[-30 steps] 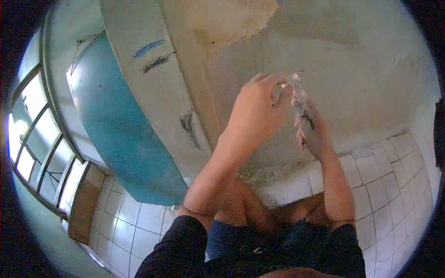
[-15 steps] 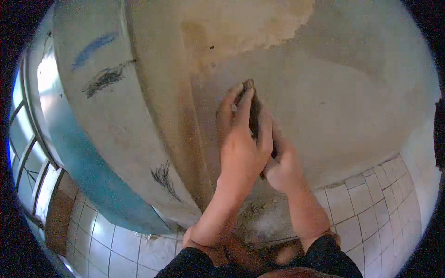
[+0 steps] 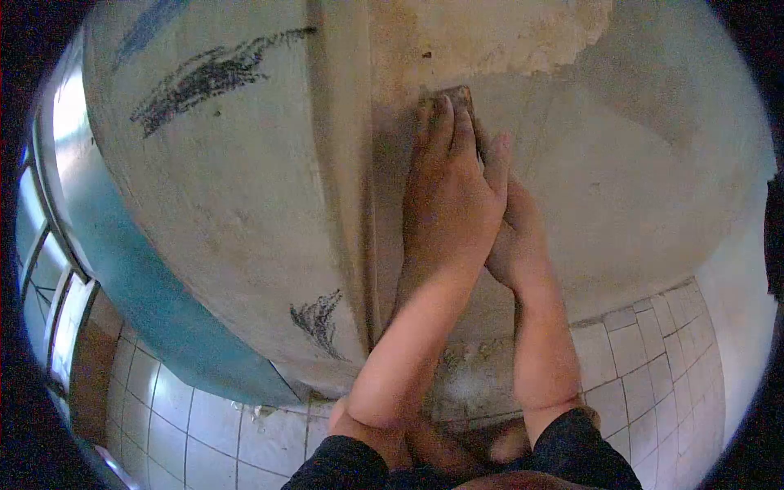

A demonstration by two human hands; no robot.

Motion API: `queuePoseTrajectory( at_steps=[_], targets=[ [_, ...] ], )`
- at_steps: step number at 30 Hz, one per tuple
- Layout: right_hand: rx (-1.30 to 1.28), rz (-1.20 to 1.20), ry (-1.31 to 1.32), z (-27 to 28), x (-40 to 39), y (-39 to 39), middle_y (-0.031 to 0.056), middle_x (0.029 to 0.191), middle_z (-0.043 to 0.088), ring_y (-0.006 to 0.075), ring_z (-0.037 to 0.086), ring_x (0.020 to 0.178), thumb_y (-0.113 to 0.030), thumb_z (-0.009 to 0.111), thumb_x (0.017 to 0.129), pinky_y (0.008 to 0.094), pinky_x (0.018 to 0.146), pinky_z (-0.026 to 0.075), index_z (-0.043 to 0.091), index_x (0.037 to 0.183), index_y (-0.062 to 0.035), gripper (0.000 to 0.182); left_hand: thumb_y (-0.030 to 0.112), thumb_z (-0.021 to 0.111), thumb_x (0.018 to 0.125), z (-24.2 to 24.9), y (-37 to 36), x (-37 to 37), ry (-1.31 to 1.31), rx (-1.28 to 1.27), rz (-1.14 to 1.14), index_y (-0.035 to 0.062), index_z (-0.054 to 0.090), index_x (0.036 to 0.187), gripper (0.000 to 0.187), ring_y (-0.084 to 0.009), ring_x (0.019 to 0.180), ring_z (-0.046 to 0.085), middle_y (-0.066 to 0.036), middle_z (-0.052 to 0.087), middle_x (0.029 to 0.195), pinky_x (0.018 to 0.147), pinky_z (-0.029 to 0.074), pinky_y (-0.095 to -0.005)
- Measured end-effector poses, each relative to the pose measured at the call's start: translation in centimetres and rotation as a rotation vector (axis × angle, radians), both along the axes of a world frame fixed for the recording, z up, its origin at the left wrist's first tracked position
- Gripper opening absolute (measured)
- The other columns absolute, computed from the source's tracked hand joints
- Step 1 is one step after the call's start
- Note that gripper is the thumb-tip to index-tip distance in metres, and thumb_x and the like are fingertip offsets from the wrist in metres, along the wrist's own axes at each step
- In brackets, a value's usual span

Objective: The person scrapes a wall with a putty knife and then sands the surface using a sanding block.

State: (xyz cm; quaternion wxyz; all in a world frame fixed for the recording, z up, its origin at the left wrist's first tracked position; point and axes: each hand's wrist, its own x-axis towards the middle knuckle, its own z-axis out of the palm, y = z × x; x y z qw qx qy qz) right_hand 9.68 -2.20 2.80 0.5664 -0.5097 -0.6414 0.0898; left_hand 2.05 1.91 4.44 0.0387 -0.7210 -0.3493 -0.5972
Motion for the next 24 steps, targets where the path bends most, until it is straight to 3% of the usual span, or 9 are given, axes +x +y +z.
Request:
queuePoseTrajectory(
  at_steps=[1,3,9,16,18,19,21,22,24],
  targets=[
    [0.001,0.003,0.002,0.1,0.2,-0.1,0.0145,0.111,0.06,0.0203,0.055,0.101,-0.017,0.057,0.087,0.0323,0.089,0.043,0.051,0.118,0.0033,0.038,0.027,0.047,0.091,0.0,-0.1,0.1,-0.002,-0.038,-0.014,-0.0115,0.044,0.123,0.05,-0.0407,0.125,0.036,-0.029,0.042,0.129,0.105,0.031,-0.041],
    [-0.187,-0.051,0.053,0.1,0.4,0.0,0.0232,0.124,0.052,0.0357,0.051,0.114,-0.019,0.052,0.086,0.0396,0.096,0.039,0.044,0.128,0.0004,0.047,0.028,0.046,0.092,0.6,0.4,0.1,-0.018,-0.008,-0.02,-0.0125,0.044,0.123,0.051,-0.0409,0.126,0.035,-0.029,0.042,0.129,0.105,0.031,-0.0412],
    [-0.109,-0.055,0.064,0.8,-0.4,-0.8,0.0248,0.112,0.059,0.0392,0.056,0.106,-0.02,0.051,0.086,0.0415,0.091,0.043,0.051,0.121,0.0007,0.041,0.031,0.042,0.093,0.7,-0.2,-0.4,0.016,-0.094,-0.075,-0.0142,0.042,0.123,0.053,-0.0412,0.126,0.034,-0.03,0.042,0.129,0.105,0.031,-0.0415],
    [-0.188,-0.055,0.078,1.3,0.1,-0.8,0.0245,0.114,0.058,0.0384,0.055,0.109,-0.022,0.052,0.086,0.0416,0.092,0.042,0.051,0.121,0.0008,0.042,0.034,0.04,0.094,1.2,-0.7,-0.5,0.015,-0.098,-0.099,-0.0152,0.041,0.123,0.057,-0.0418,0.125,0.036,-0.032,0.042,0.128,0.105,0.031,-0.0408],
    [-0.165,-0.031,0.088,1.6,0.2,-0.8,0.0227,0.101,0.063,0.0335,0.063,0.09,-0.025,0.053,0.086,0.0392,0.079,0.048,0.05,0.122,0.0013,0.045,0.034,0.04,0.094,1.3,-0.5,-0.4,0.035,-0.092,-0.07,-0.0152,0.041,0.124,0.058,-0.0417,0.125,0.035,-0.032,0.041,0.129,0.105,0.031,-0.0407],
    [-0.174,-0.027,0.089,1.9,0.2,-0.9,0.0227,0.101,0.063,0.0335,0.063,0.09,-0.025,0.053,0.086,0.0392,0.079,0.048,0.05,0.122,0.0013,0.045,0.034,0.04,0.094,1.3,-0.2,-0.3,0.062,-0.086,-0.051,-0.0151,0.04,0.125,0.058,-0.0416,0.126,0.035,-0.032,0.04,0.129,0.105,0.031,-0.0407],
    [-0.338,0.011,0.211,2.2,0.1,-1.7,0.0168,0.081,0.065,0.0225,0.061,0.061,-0.026,0.054,0.086,0.0338,0.056,0.047,0.05,0.12,0.002,0.044,0.035,0.04,0.094,0.6,0.1,0.5,0.043,-0.069,-0.035,-0.0149,0.04,0.125,0.058,-0.0415,0.125,0.035,-0.032,0.04,0.13,0.105,0.031,-0.0407],
    [-0.34,0.007,0.214,2.4,0.1,-1.8,0.0168,0.081,0.065,0.0225,0.061,0.061,-0.026,0.054,0.086,0.0338,0.056,0.047,0.05,0.12,0.002,0.044,0.035,0.04,0.094,0.5,0.3,0.8,0.013,-0.02,-0.012,-0.0147,0.039,0.125,0.059,-0.0414,0.125,0.035,-0.032,0.039,0.131,0.105,0.031,-0.0407],
    [-0.3,0.066,0.243,2.6,-0.4,-1.8,0.0096,0.068,0.061,0.0125,0.049,0.044,-0.023,0.054,0.086,0.0291,0.041,0.036,0.051,0.118,0.0017,0.041,0.035,0.039,0.094,0.7,0.8,0.3,0.073,0.017,0.02,-0.0145,0.039,0.125,0.059,-0.0414,0.126,0.035,-0.031,0.039,0.131,0.105,0.031,-0.0408]
  ],
)
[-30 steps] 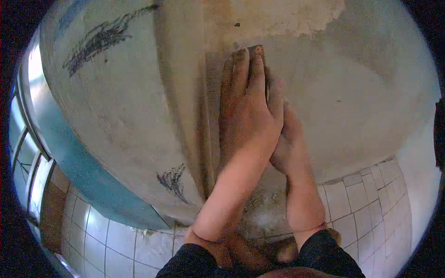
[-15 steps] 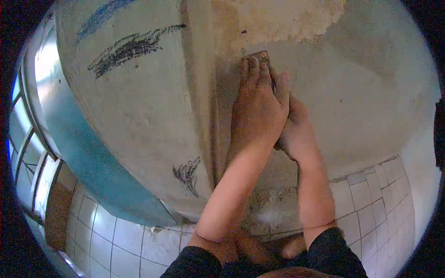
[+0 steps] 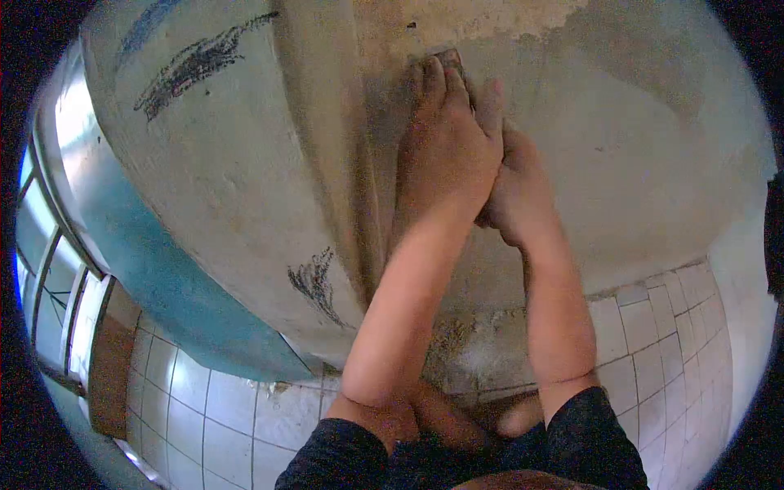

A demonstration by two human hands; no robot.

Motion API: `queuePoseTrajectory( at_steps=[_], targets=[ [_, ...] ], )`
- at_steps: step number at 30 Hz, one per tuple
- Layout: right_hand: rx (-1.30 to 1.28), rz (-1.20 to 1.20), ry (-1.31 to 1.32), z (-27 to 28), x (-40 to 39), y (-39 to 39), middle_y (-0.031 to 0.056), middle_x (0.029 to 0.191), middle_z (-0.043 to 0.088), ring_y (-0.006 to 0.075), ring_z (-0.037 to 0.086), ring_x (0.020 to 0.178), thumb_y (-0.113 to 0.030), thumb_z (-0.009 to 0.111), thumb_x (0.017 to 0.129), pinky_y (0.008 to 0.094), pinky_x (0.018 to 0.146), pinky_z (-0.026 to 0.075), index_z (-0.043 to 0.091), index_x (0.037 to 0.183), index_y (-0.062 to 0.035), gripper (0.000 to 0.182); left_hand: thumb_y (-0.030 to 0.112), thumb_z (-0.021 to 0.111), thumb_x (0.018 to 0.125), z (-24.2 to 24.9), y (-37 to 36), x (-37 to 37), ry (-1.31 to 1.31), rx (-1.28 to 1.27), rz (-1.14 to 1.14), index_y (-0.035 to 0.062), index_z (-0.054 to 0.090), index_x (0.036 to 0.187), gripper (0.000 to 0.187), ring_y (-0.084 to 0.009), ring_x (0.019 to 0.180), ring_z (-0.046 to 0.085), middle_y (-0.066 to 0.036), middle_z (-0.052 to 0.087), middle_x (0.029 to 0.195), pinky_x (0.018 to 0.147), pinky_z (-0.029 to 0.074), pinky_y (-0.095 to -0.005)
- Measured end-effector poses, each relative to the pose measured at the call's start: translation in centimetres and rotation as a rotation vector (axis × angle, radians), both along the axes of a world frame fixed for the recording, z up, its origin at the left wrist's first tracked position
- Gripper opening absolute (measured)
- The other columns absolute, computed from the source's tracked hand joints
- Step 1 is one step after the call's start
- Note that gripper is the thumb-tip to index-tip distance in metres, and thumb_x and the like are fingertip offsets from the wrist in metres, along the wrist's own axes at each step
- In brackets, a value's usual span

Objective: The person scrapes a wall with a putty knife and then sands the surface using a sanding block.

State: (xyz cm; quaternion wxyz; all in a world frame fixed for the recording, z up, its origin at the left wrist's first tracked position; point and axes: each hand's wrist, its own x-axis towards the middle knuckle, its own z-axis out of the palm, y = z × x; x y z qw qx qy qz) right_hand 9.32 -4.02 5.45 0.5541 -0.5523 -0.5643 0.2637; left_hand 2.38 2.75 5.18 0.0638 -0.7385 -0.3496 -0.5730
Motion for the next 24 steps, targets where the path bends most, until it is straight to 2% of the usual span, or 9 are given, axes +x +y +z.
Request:
queuePoseTrajectory(
  at_steps=[2,4,7,9,13,16,17,19,24],
  targets=[
    [0.033,-0.018,0.042,-0.1,-0.6,0.0,0.0071,0.069,0.06,0.0107,0.047,0.044,-0.023,0.053,0.088,0.0273,0.038,0.034,0.052,0.112,0.0005,0.034,0.035,0.039,0.094,0.2,-0.2,-0.1,0.067,0.035,0.031,-0.0143,0.039,0.126,0.059,-0.0413,0.126,0.035,-0.031,0.039,0.131,0.105,0.031,-0.0408],
    [0.059,-0.036,0.09,-0.4,-0.5,0.1,0.0047,0.07,0.058,0.0089,0.045,0.043,-0.023,0.052,0.089,0.0256,0.036,0.031,0.054,0.107,-0.0007,0.029,0.034,0.038,0.094,0.5,-0.9,0.0,0.034,-0.043,0.0,-0.0136,0.04,0.126,0.057,-0.041,0.126,0.035,-0.031,0.039,0.131,0.105,0.031,-0.0404],
    [0.053,0.047,0.162,-0.5,-0.2,0.2,0.0034,0.068,0.057,0.008,0.043,0.043,-0.022,0.052,0.09,0.0249,0.036,0.03,0.053,0.111,-0.0023,0.029,0.034,0.037,0.095,1.0,-1.0,-0.6,0.031,-0.128,-0.06,-0.0136,0.04,0.126,0.057,-0.04,0.127,0.034,-0.031,0.039,0.131,0.105,0.03,-0.0398],
    [0.02,0.049,0.159,-0.3,-0.1,0.4,0.0082,0.068,0.06,0.0125,0.047,0.044,-0.02,0.053,0.088,0.0282,0.04,0.035,0.046,0.127,-0.0015,0.044,0.034,0.037,0.095,1.0,-0.8,-0.3,0.046,-0.089,-0.016,-0.0134,0.039,0.126,0.057,-0.0395,0.127,0.034,-0.03,0.04,0.131,0.106,0.03,-0.0397],
    [0.038,0.052,0.134,-0.2,0.1,0.5,0.009,0.069,0.059,0.0126,0.048,0.045,-0.02,0.052,0.088,0.0284,0.04,0.035,0.045,0.127,-0.0016,0.044,0.034,0.036,0.095,0.9,-0.6,-0.4,0.069,-0.077,0.007,-0.0135,0.039,0.126,0.057,-0.0386,0.128,0.034,-0.029,0.04,0.131,0.105,0.031,-0.0397],
    [0.032,0.106,0.166,0.2,-0.1,0.6,0.0081,0.069,0.059,0.0121,0.047,0.045,-0.02,0.052,0.088,0.0281,0.04,0.035,0.047,0.126,-0.0021,0.042,0.035,0.035,0.095,1.3,0.2,-0.4,0.089,0.046,0.063,-0.0135,0.04,0.126,0.058,-0.039,0.128,0.033,-0.029,0.039,0.133,0.105,0.031,-0.04],
    [0.072,0.071,0.182,-0.3,-0.1,0.6,0.0048,0.066,0.056,0.0098,0.043,0.043,-0.02,0.051,0.089,0.0264,0.038,0.031,0.048,0.12,-0.0025,0.036,0.035,0.035,0.095,1.3,-0.1,-0.3,0.092,0.048,0.06,-0.0135,0.04,0.126,0.058,-0.039,0.128,0.033,-0.029,0.039,0.133,0.105,0.031,-0.04],
    [0.116,0.04,0.201,-0.5,-0.3,0.1,0.0015,0.062,0.052,0.0075,0.04,0.041,-0.019,0.05,0.09,0.0246,0.035,0.027,0.05,0.114,-0.003,0.029,0.035,0.035,0.095,1.2,-1.4,-0.1,0.08,-0.099,-0.03,-0.0138,0.041,0.125,0.058,-0.0394,0.128,0.032,-0.029,0.039,0.132,0.105,0.032,-0.0401],
    [0.084,0.096,0.285,-0.1,0.2,-0.1,0.0015,0.064,0.053,0.0079,0.039,0.041,-0.018,0.051,0.089,0.0252,0.035,0.027,0.05,0.112,-0.0029,0.028,0.037,0.035,0.094,1.6,-1.2,0.3,0.08,-0.096,-0.051,-0.0137,0.041,0.125,0.059,-0.039,0.129,0.032,-0.028,0.04,0.132,0.106,0.03,-0.0396]
  ],
)
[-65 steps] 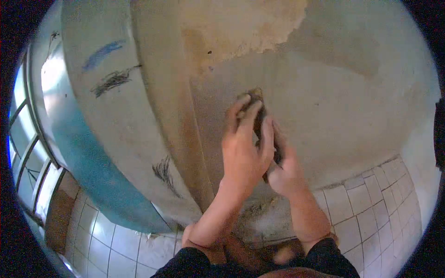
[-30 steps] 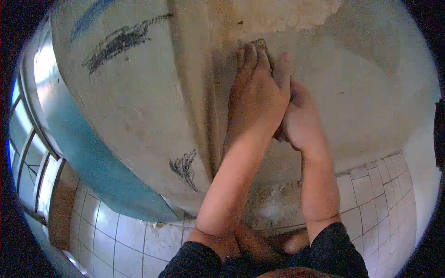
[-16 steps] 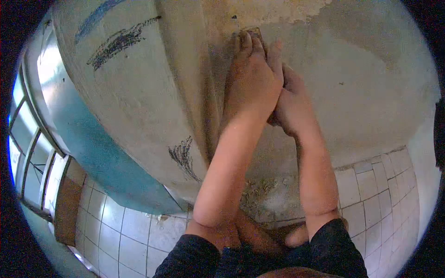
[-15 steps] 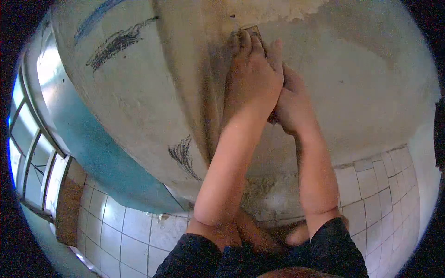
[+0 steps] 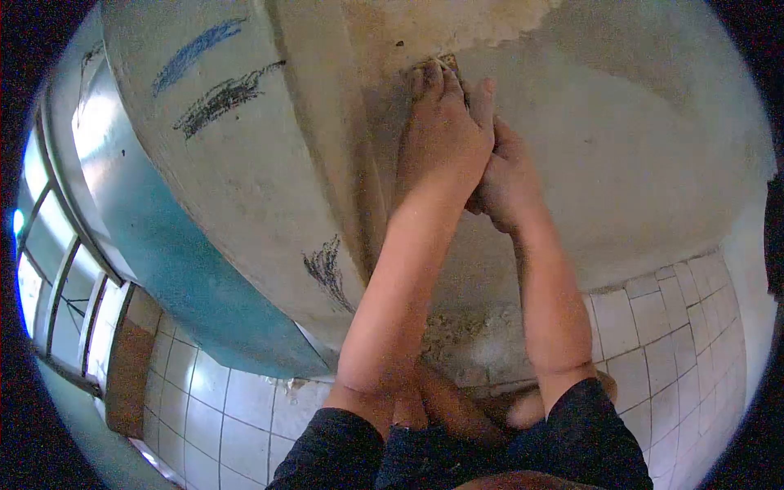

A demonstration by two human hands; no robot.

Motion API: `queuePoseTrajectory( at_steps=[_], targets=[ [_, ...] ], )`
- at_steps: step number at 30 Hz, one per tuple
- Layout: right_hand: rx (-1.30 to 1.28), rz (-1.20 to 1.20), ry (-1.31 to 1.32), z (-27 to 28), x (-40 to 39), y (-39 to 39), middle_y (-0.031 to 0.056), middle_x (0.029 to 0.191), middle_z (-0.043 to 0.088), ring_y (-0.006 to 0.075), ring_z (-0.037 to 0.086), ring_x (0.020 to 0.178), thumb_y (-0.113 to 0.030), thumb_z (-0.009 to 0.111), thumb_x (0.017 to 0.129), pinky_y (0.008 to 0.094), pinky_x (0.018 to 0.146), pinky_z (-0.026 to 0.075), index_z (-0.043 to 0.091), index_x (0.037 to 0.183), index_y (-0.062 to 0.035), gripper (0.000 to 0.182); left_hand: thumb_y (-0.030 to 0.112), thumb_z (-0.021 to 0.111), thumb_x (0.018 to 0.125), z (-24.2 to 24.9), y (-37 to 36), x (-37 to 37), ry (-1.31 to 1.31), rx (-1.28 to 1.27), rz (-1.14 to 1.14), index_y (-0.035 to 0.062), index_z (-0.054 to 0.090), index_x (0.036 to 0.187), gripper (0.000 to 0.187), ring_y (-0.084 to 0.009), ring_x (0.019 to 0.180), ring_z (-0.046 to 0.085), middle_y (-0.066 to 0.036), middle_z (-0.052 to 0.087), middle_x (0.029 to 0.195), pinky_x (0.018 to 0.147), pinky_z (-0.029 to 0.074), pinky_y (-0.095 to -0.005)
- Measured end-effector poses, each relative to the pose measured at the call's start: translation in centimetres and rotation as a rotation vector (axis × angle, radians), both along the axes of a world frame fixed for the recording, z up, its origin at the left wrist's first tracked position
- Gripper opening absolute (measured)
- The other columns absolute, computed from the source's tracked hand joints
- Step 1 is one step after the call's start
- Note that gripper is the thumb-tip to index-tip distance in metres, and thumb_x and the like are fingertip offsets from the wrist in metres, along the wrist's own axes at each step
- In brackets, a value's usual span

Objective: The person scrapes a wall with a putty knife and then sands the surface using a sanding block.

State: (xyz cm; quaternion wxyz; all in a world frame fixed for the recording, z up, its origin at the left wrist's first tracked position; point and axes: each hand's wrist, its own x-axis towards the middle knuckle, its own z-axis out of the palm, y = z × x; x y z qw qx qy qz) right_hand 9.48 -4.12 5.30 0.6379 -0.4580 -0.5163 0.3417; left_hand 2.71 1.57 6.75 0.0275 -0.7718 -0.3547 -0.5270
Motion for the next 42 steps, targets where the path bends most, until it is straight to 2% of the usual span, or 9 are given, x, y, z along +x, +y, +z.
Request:
queuePoseTrajectory(
  at_steps=[5,11,13,16,34,37,39,41,42],
  targets=[
    [-0.029,-0.047,0.005,0.0,0.2,-0.1,0.002,0.064,0.053,0.0088,0.04,0.042,-0.019,0.051,0.089,0.0259,0.035,0.028,0.05,0.11,-0.0021,0.027,0.039,0.035,0.094,0.6,-0.8,-0.1,0.184,0.045,0.04,-0.0139,0.041,0.124,0.061,-0.0389,0.128,0.032,-0.027,0.039,0.133,0.106,0.03,-0.0391],
    [-0.011,-0.064,0.018,0.4,0.3,-0.6,0.0032,0.068,0.054,0.0092,0.041,0.043,-0.02,0.05,0.09,0.0263,0.037,0.029,0.052,0.106,-0.0013,0.025,0.037,0.035,0.095,0.8,-0.6,0.5,0.04,-0.206,-0.014,-0.0141,0.042,0.123,0.059,-0.0405,0.126,0.035,-0.028,0.041,0.132,0.106,0.031,-0.0396],
    [0.001,-0.019,0.008,-0.1,0.5,-0.5,0.0036,0.069,0.055,0.0092,0.041,0.043,-0.02,0.05,0.09,0.0265,0.037,0.029,0.053,0.107,-0.0011,0.026,0.037,0.035,0.095,-0.2,0.6,0.7,0.081,0.089,0.004,-0.0143,0.042,0.123,0.059,-0.0413,0.125,0.036,-0.03,0.041,0.13,0.106,0.03,-0.0401],
    [0.087,-0.118,-0.021,-0.2,0.4,0.3,0.0039,0.069,0.056,0.009,0.042,0.043,-0.02,0.049,0.091,0.0264,0.037,0.029,0.053,0.11,-0.0011,0.028,0.036,0.035,0.095,0.1,1.1,0.7,0.058,0.174,-0.013,-0.0145,0.042,0.123,0.059,-0.0415,0.125,0.036,-0.032,0.042,0.129,0.106,0.03,-0.0405],
    [0.082,0.029,0.007,0.3,1.4,0.4,0.0032,0.062,0.051,0.009,0.039,0.044,-0.018,0.049,0.09,0.0259,0.038,0.028,0.05,0.113,-0.0007,0.029,0.034,0.034,0.095,1.8,-0.6,0.5,0.081,-0.025,-0.004,-0.0132,0.043,0.124,0.056,-0.0391,0.126,0.036,-0.028,0.041,0.132,0.106,0.031,-0.0396],
    [0.08,-0.117,-0.238,-1.7,2.1,0.1,0.0041,0.063,0.053,0.0106,0.042,0.046,-0.019,0.048,0.09,0.0265,0.041,0.032,0.05,0.114,0.0011,0.032,0.032,0.034,0.095,-1.3,0.3,0.8,0.104,0.075,0.044,-0.0134,0.043,0.124,0.055,-0.0393,0.125,0.038,-0.029,0.039,0.133,0.105,0.031,-0.041],
    [0.022,-0.261,-0.554,-4.8,3.6,0.4,0.0087,0.074,0.061,0.0183,0.052,0.053,-0.017,0.048,0.09,0.0323,0.049,0.041,0.049,0.116,0.0016,0.033,0.032,0.035,0.095,-3.7,-0.8,1.7,0.147,-0.043,0.103,-0.0134,0.043,0.124,0.055,-0.0401,0.125,0.038,-0.028,0.039,0.133,0.105,0.031,-0.0418],
    [-0.195,-0.176,-0.709,-8.0,5.2,-1.0,0.0168,0.096,0.065,0.028,0.062,0.075,-0.018,0.051,0.087,0.0409,0.066,0.047,0.048,0.119,0.0013,0.038,0.032,0.037,0.093,-7.8,-2.8,1.6,0.285,-0.14,0.126,-0.0133,0.044,0.123,0.055,-0.0412,0.122,0.041,-0.027,0.041,0.133,0.102,0.034,-0.0452],
    [-0.088,-0.105,-0.705,-14.8,8.3,0.6,0.0199,0.105,0.061,0.0309,0.062,0.086,-0.02,0.054,0.085,0.0432,0.072,0.046,0.049,0.12,0.0008,0.041,0.032,0.039,0.092,-10.1,-3.6,1.2,0.386,-0.106,0.095,-0.0132,0.044,0.122,0.055,-0.0415,0.119,0.044,-0.027,0.043,0.132,0.1,0.037,-0.0478]
  ],
)
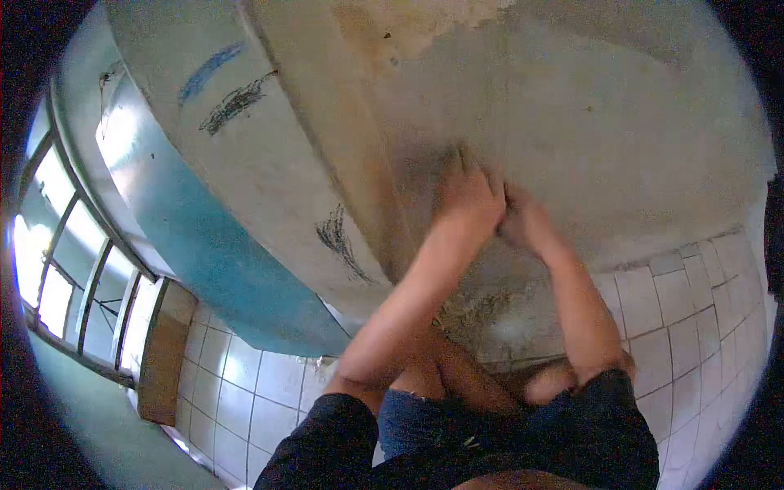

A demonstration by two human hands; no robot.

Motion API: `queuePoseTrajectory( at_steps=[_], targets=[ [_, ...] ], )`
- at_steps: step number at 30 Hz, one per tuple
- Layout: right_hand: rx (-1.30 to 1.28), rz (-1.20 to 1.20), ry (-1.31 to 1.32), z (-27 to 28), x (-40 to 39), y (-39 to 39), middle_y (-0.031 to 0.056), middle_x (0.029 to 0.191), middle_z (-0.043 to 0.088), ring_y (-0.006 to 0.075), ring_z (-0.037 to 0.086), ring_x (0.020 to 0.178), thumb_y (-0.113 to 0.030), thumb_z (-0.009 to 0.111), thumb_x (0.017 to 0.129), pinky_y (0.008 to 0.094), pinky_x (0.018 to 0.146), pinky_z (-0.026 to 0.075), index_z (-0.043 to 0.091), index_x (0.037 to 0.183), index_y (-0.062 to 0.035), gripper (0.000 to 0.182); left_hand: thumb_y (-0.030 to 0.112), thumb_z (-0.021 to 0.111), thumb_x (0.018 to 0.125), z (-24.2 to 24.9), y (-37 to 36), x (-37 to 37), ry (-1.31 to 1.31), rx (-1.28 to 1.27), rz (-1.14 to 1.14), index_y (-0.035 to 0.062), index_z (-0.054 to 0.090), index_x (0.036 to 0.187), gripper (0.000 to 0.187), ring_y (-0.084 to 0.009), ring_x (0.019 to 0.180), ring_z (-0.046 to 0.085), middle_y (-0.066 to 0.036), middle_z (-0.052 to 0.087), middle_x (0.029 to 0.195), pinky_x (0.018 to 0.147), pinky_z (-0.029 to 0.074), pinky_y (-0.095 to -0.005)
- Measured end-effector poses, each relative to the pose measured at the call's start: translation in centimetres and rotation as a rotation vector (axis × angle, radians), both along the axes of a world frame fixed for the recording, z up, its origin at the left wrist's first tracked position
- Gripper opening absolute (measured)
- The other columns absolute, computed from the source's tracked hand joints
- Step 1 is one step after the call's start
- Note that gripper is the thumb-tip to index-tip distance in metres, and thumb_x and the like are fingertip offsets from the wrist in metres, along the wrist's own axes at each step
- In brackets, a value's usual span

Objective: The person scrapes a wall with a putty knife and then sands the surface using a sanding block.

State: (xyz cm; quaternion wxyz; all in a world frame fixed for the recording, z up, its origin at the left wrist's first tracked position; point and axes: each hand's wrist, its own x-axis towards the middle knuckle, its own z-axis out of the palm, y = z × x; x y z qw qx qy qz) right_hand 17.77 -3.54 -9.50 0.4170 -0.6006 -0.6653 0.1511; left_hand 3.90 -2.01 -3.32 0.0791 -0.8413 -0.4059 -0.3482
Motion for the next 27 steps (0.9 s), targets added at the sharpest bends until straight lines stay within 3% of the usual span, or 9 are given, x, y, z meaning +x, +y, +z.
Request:
queuePoseTrajectory(
  at_steps=[2,4,6,13,16,18,21,25,27],
  targets=[
    [-0.008,0.13,-0.034,-6.3,2.7,-1.7,0.0239,0.115,0.057,0.0351,0.058,0.101,-0.021,0.056,0.082,0.0447,0.083,0.044,0.05,0.119,0.0008,0.043,0.028,0.044,0.088,-2.4,-0.2,0.5,0.163,-0.698,0.045,-0.0094,0.052,0.117,0.048,-0.0399,0.111,0.052,-0.026,0.051,0.123,0.092,0.042,-0.0518],
    [-0.266,0.121,-0.13,-7.4,3.4,-5.8,0.0255,0.113,0.056,0.0382,0.055,0.104,-0.019,0.056,0.08,0.0436,0.088,0.043,0.053,0.114,0.0018,0.041,0.022,0.046,0.086,-12.1,0.8,-1.1,0.515,-0.253,-0.03,-0.0056,0.061,0.106,0.037,-0.0377,0.097,0.061,-0.024,0.06,0.108,0.08,0.049,-0.0523],
    [-0.439,0.036,-0.35,-11.7,6.6,-8.0,0.026,0.107,0.058,0.0406,0.055,0.1,-0.017,0.056,0.077,0.044,0.086,0.044,0.055,0.109,0.0017,0.036,0.017,0.046,0.084,-15.4,2.0,-1.0,0.755,-0.35,-0.135,-0.0002,0.066,0.096,0.029,-0.0369,0.087,0.064,-0.019,0.066,0.094,0.072,0.051,-0.0504],
    [-0.598,0.067,-0.565,-26.3,13.1,-8.7,0.0249,0.1,0.059,0.0394,0.057,0.092,-0.014,0.055,0.074,0.0456,0.08,0.046,0.058,0.1,-0.002,0.029,0.017,0.045,0.083,-10.8,0.8,1.2,0.636,-0.324,-0.337,0.0033,0.067,0.088,0.026,-0.0365,0.081,0.064,-0.02,0.066,0.085,0.068,0.051,-0.05],
    [-0.766,0.131,-0.595,-25.8,13.0,-10.0,0.0246,0.099,0.06,0.0392,0.058,0.091,-0.013,0.054,0.075,0.045,0.079,0.046,0.058,0.099,-0.0027,0.027,0.02,0.045,0.085,-8.6,1.3,2.8,0.423,-0.42,-0.439,-0.0005,0.065,0.087,0.029,-0.0409,0.082,0.061,-0.024,0.063,0.087,0.073,0.048,-0.051],
    [-0.561,0.124,-0.229,-19.9,8.9,-10.5,0.0233,0.095,0.061,0.0388,0.059,0.089,-0.009,0.051,0.074,0.044,0.077,0.047,0.057,0.099,-0.0031,0.026,0.024,0.043,0.086,-7.1,1.2,2.7,0.15,-0.59,-0.339,-0.0022,0.063,0.089,0.033,-0.0449,0.085,0.058,-0.027,0.061,0.089,0.078,0.046,-0.0511],
    [-0.603,0.145,-0.326,-25.2,9.8,-9.1,0.0219,0.096,0.061,0.0374,0.058,0.092,-0.008,0.052,0.074,0.0415,0.079,0.047,0.056,0.104,-0.0034,0.031,0.026,0.041,0.087,-8.2,1.6,1.3,0.2,-0.615,-0.351,-0.0016,0.062,0.091,0.035,-0.0446,0.087,0.058,-0.028,0.061,0.09,0.079,0.046,-0.0513],
    [-0.553,-0.014,-0.273,-18.9,7.9,-9.9,0.0204,0.102,0.062,0.0354,0.058,0.097,-0.004,0.052,0.073,0.0408,0.082,0.047,0.055,0.109,-0.0039,0.036,0.028,0.04,0.088,-10.8,2.1,-1.4,0.277,-0.736,-0.403,-0.0012,0.061,0.094,0.036,-0.0444,0.091,0.057,-0.027,0.06,0.094,0.081,0.045,-0.0513],
    [-0.068,-0.114,-0.757,-20.3,9.0,-9.2,0.0176,0.106,0.063,0.0303,0.06,0.098,-0.008,0.059,0.078,0.039,0.086,0.046,0.058,0.108,-0.0032,0.031,0.029,0.041,0.089,-10.8,1.6,-2.3,0.197,-0.768,-0.253,-0.0008,0.061,0.096,0.036,-0.0436,0.094,0.056,-0.027,0.06,0.099,0.083,0.044,-0.0506]
  ],
)
